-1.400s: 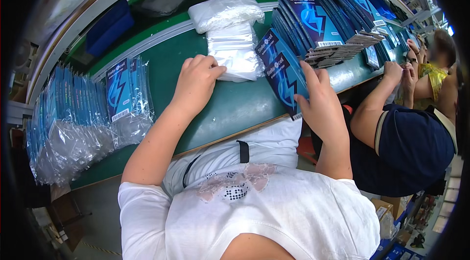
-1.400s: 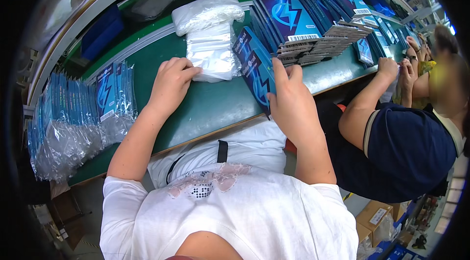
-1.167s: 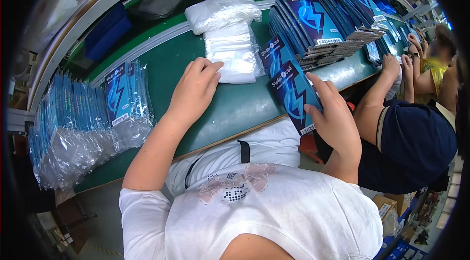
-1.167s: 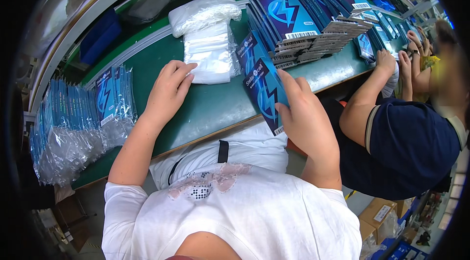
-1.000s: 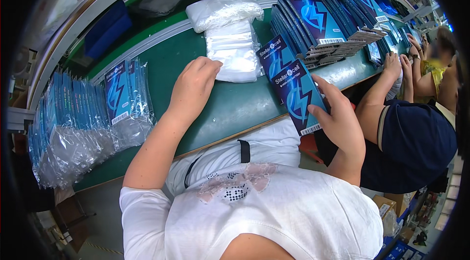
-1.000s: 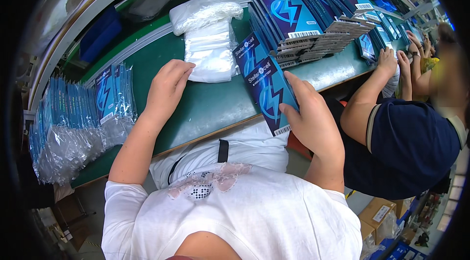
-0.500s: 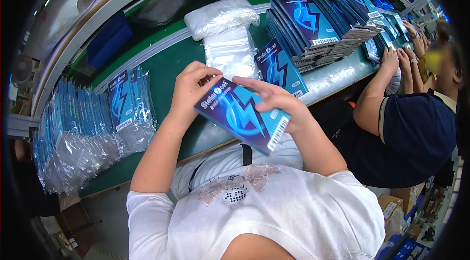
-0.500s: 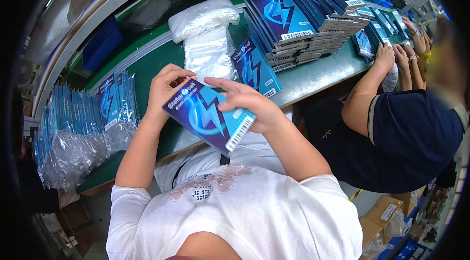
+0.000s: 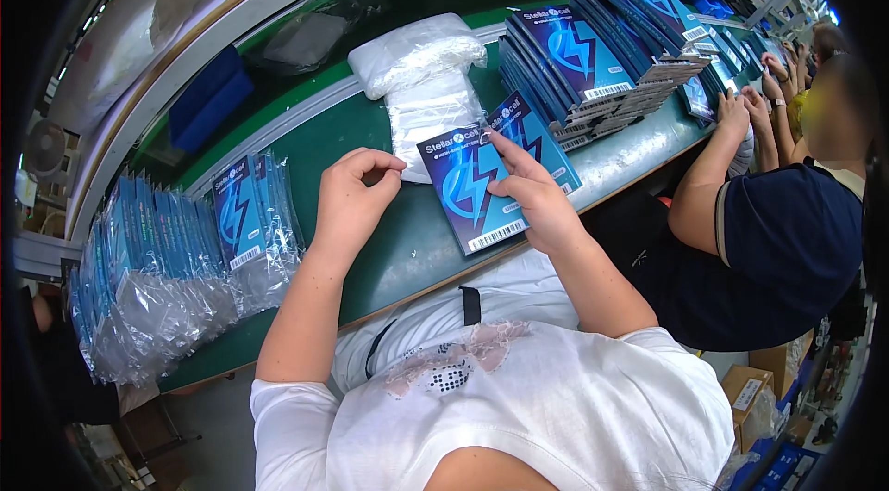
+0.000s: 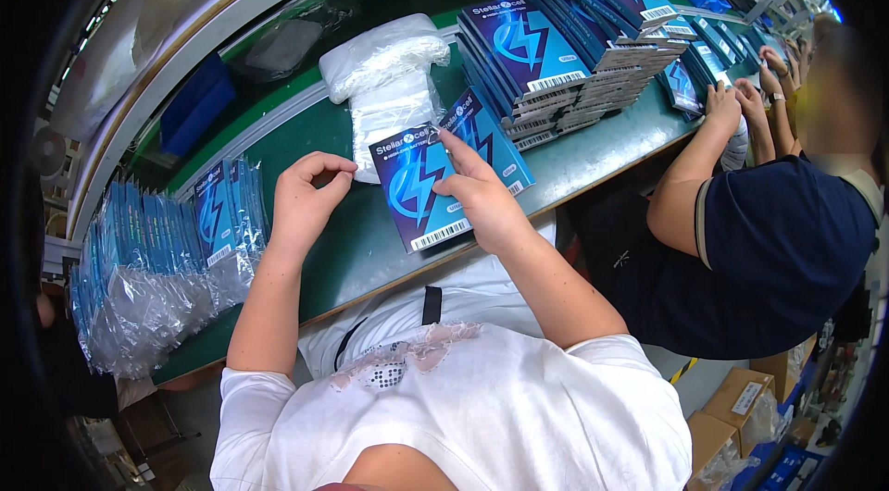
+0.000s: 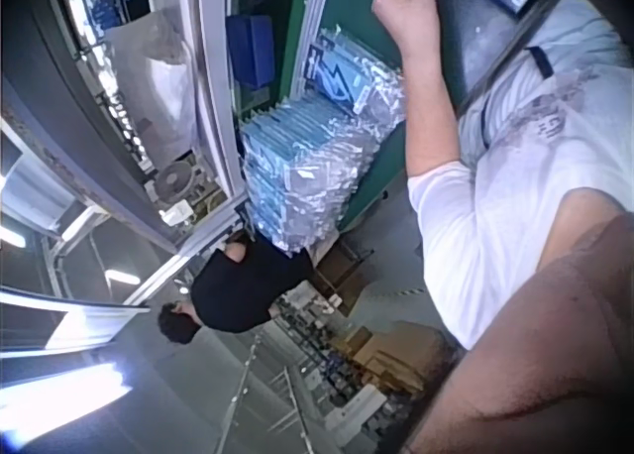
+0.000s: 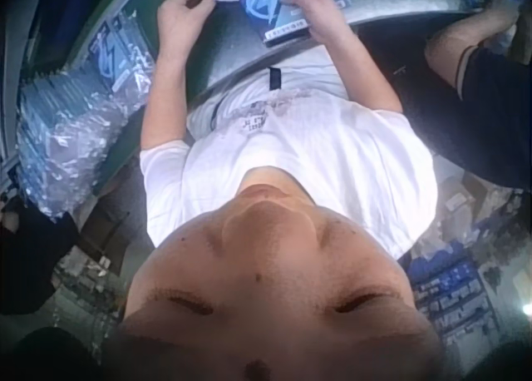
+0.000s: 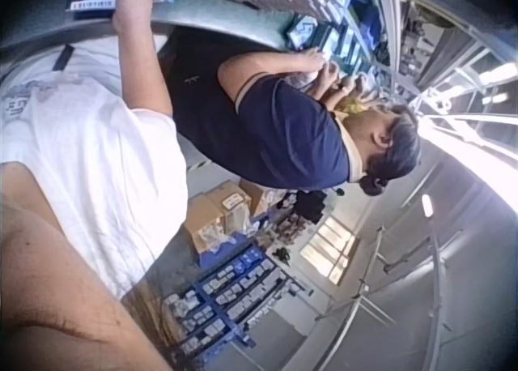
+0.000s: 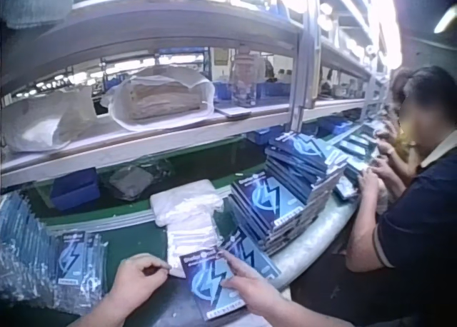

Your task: The person repeatedly picks up small blue packages labeled 'Stellar Cell' and places them into clear plastic bags. They then seal the bags and stack them on the green workbench. The process is repetitive, involving picking, inserting, and stacking.

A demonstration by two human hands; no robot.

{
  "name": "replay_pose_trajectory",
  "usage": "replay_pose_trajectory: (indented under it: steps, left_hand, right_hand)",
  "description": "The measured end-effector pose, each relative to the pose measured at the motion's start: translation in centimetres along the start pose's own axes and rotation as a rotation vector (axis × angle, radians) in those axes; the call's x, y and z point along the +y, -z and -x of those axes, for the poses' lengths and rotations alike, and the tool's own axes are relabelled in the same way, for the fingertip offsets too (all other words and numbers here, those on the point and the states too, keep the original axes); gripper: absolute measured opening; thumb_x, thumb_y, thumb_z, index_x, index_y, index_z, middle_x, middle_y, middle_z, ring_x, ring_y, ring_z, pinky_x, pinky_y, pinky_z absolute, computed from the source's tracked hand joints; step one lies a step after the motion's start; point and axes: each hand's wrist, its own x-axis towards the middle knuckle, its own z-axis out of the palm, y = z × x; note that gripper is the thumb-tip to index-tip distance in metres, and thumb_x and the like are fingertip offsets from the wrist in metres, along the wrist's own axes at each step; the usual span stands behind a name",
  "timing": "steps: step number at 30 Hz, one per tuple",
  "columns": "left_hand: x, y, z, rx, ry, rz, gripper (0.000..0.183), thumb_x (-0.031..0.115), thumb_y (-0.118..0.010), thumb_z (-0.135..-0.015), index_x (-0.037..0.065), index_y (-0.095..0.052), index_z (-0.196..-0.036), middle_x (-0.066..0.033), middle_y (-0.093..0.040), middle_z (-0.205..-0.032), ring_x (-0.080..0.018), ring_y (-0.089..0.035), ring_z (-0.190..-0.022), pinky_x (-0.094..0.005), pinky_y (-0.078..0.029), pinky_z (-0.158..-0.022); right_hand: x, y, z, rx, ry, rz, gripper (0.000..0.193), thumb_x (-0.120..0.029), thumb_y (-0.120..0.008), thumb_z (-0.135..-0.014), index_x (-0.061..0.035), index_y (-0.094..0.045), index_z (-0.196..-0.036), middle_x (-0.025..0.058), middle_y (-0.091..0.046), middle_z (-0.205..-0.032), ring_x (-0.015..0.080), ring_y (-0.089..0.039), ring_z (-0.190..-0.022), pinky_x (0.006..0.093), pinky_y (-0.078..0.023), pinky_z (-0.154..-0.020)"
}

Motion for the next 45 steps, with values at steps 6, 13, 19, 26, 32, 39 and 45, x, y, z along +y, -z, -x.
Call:
replay_pose_trajectory:
  steps: [6,13,19,26,32,39,45]
  left_hand:
    - [1.1,0.0,-0.4,0.051,-0.266,-0.128,0.022,0.002,-0.063,-0.075,0.002,-0.067,-0.096,-0.0053,-0.061,-0.088,-0.0136,-0.058,-0.078,-0.025,-0.046,-0.07]
    - [-1.0,-1.0,-1.0,0.127,-0.165,0.053,0.02,0.003,-0.065,-0.077,0.0,-0.066,-0.097,-0.007,-0.063,-0.083,-0.0126,-0.059,-0.071,-0.0245,-0.047,-0.064]
    - [0.4,-1.9,0.5,0.18,-0.173,0.061,0.015,0.0,-0.061,-0.079,-0.001,-0.06,-0.094,-0.0099,-0.062,-0.084,-0.0171,-0.061,-0.071,-0.0278,-0.049,-0.066]
    - [1.9,-1.6,1.9,0.246,-0.408,-0.213,0.015,0.0,-0.06,-0.079,0.0,-0.061,-0.093,-0.0126,-0.061,-0.089,-0.0292,-0.061,-0.08,-0.0355,-0.049,-0.071]
    - [0.9,-2.7,2.2,0.253,-0.358,-0.144,0.018,0.002,-0.064,-0.08,-0.001,-0.065,-0.097,-0.0141,-0.062,-0.1,-0.0258,-0.062,-0.092,-0.0314,-0.049,-0.08]
    - [1.5,-3.4,4.1,0.237,-0.064,0.333,0.014,0.008,-0.061,-0.087,-0.003,-0.061,-0.096,-0.0103,-0.061,-0.101,-0.0156,-0.062,-0.084,-0.0267,-0.05,-0.074]
    - [2.8,-2.7,4.1,0.079,0.244,1.052,0.026,0.006,-0.061,-0.086,-0.003,-0.052,-0.109,-0.01,-0.061,-0.103,-0.0139,-0.059,-0.093,-0.0285,-0.048,-0.082]
  right_hand:
    - [-1.3,-1.2,0.9,-0.079,-0.069,-0.078,0.063,0.004,-0.046,-0.078,0.0047,-0.03,-0.139,0.0155,-0.045,-0.132,0.0173,-0.053,-0.109,0.0262,-0.043,-0.092]
    - [-0.4,-0.4,1.2,-0.096,-0.101,-0.137,0.062,0.004,-0.047,-0.079,0.0046,-0.031,-0.139,0.0155,-0.044,-0.133,0.0175,-0.05,-0.113,0.0267,-0.04,-0.094]
    - [0.8,-1.3,1.7,-0.057,0.016,-0.086,0.062,0.004,-0.046,-0.082,0.0045,-0.025,-0.14,0.0167,-0.038,-0.137,0.018,-0.041,-0.121,0.0268,-0.033,-0.099]
    - [1.2,-2.5,1.6,0.052,0.015,-0.014,0.054,0.002,-0.048,-0.083,0.0078,-0.03,-0.134,0.0162,-0.047,-0.125,0.0166,-0.048,-0.111,0.0265,-0.038,-0.094]
    - [1.4,-2.6,1.6,0.134,0.075,-0.045,0.044,0.0,-0.053,-0.085,0.0082,-0.037,-0.125,0.015,-0.053,-0.114,0.0158,-0.051,-0.103,0.0266,-0.04,-0.09]
    - [1.6,-2.6,1.4,0.243,0.165,-0.061,0.023,-0.004,-0.069,-0.08,-0.0022,-0.049,-0.091,0.0076,-0.059,-0.091,0.0086,-0.054,-0.08,0.0211,-0.043,-0.068]
    - [1.3,-3.8,2.4,0.106,0.122,0.097,0.023,-0.009,-0.073,-0.079,-0.0032,-0.051,-0.087,0.0014,-0.058,-0.077,0.0054,-0.054,-0.066,0.0191,-0.041,-0.056]
